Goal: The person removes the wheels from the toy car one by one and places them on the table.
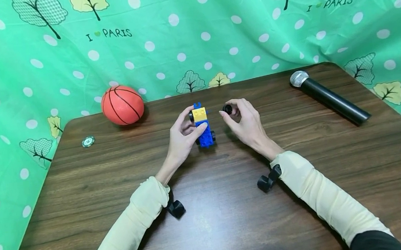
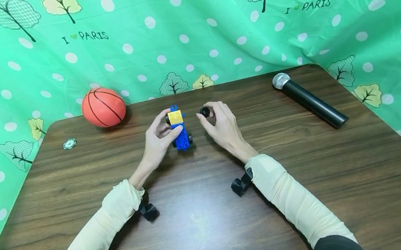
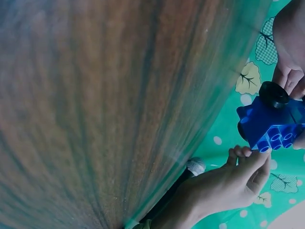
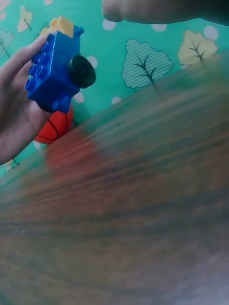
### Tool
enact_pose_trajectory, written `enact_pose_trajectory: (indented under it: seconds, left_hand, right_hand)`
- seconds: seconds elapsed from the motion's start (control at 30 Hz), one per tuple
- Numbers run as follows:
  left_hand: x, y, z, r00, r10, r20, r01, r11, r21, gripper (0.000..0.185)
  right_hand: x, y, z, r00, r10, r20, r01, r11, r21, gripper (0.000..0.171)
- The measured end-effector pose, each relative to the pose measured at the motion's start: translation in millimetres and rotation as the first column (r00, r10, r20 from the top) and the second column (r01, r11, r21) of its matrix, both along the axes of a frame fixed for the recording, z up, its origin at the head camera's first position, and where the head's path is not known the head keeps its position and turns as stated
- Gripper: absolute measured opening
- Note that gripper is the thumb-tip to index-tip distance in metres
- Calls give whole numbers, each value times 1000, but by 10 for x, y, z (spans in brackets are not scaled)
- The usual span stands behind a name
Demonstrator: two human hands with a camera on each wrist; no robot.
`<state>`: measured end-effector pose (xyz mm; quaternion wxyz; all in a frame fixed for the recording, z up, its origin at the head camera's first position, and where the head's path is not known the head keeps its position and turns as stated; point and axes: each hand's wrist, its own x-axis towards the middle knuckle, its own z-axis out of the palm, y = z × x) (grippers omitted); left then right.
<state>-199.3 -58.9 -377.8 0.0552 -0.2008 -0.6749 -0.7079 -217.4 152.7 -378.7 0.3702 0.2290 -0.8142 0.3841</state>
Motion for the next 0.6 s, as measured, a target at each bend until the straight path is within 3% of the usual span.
enact_pose_trajectory:
  seconds: [0.4, 0.6]
  left_hand:
    - [-5, -24, -9, 999, -22, 24, 22, 1000, -6, 55]
    - [-6, -21, -11, 999, -27, 30, 27, 1000, -4, 55]
  right_hand:
    - [-70, 94, -56, 1000, -21, -12, 22, 994, 109, 28]
    - [-121, 133, -68, 998, -50, 27, 45, 986, 161, 28]
